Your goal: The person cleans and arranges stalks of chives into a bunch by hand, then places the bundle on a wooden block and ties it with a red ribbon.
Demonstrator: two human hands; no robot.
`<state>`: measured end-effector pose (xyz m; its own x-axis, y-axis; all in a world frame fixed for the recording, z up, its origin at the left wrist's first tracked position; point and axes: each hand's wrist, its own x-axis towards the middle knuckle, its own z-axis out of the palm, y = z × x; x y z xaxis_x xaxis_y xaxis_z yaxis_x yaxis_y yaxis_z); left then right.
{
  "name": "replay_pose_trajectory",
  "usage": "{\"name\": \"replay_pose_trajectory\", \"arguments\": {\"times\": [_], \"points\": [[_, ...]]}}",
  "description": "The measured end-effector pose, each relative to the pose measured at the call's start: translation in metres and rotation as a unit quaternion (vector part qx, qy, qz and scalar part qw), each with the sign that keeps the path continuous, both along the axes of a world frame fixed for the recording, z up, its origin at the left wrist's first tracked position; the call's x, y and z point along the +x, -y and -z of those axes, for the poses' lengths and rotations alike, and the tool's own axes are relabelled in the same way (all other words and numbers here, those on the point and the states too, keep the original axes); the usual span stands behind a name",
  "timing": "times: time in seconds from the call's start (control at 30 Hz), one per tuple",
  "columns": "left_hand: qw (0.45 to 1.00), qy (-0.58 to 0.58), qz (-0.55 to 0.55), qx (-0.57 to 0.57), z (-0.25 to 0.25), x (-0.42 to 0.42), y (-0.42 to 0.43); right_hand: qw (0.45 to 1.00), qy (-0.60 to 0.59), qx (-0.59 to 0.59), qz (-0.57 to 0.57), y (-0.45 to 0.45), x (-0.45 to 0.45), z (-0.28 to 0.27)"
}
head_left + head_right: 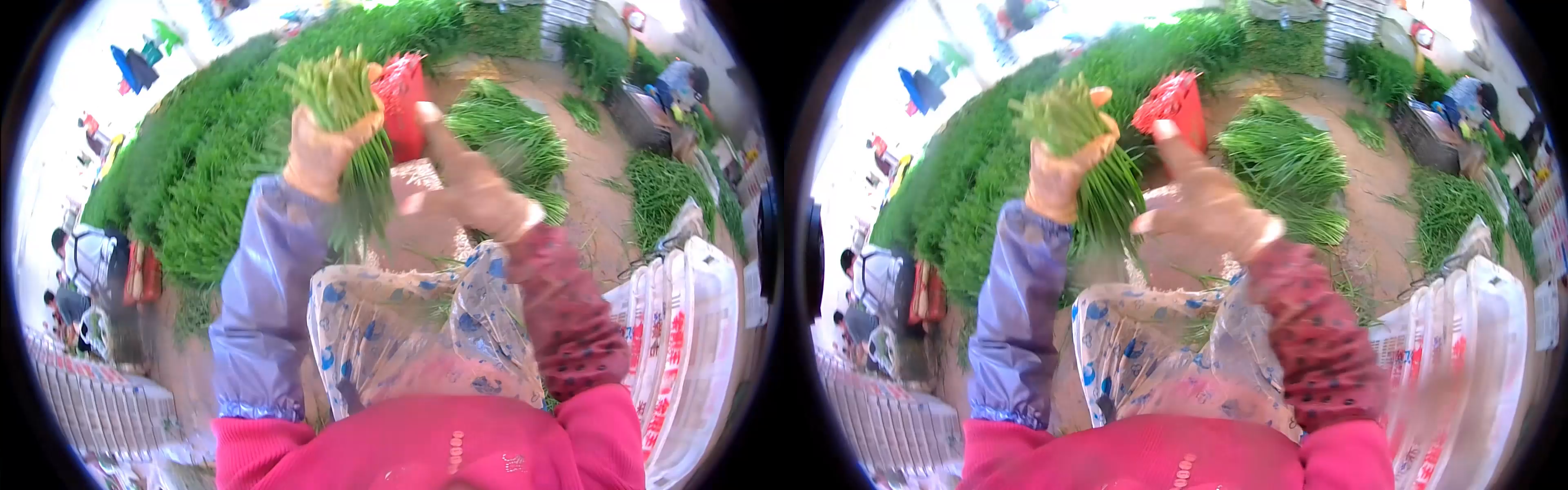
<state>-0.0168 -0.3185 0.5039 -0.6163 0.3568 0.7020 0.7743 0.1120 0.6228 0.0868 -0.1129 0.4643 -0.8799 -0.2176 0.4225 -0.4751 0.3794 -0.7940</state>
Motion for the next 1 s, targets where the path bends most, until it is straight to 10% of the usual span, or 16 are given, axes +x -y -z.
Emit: {"name": "replay_pose_trajectory", "arguments": {"times": [0.1,0.13,0.23,0.37,0.5,0.63,1.0], "points": [[0.958,0.157,0.127,0.202,0.013,0.051,-0.024,0.998,0.054,0.0,0.023,0.053,-0.002,-0.005],[0.934,0.187,0.143,0.27,0.02,0.059,-0.02,0.989,-0.134,-0.041,0.04,0.065,-0.007,0.009],[0.878,0.245,0.139,0.388,0.031,0.068,-0.005,0.973,-0.21,0.001,0.093,0.089,-0.014,0.012],[0.795,0.322,0.115,0.5,0.047,0.057,0.018,0.995,-0.037,0.081,0.044,0.099,-0.022,0.016],[0.779,0.403,0.142,0.458,0.075,0.025,0.005,0.944,0.028,0.313,0.101,0.058,-0.06,0.012],[0.801,0.477,-0.026,0.36,0.124,-0.021,-0.007,0.937,-0.008,0.315,0.152,-0.054,-0.079,0.054],[0.89,0.375,-0.252,0.065,0.213,-0.28,-0.05,0.754,0.451,0.288,0.381,-0.205,0.027,0.241]]}}
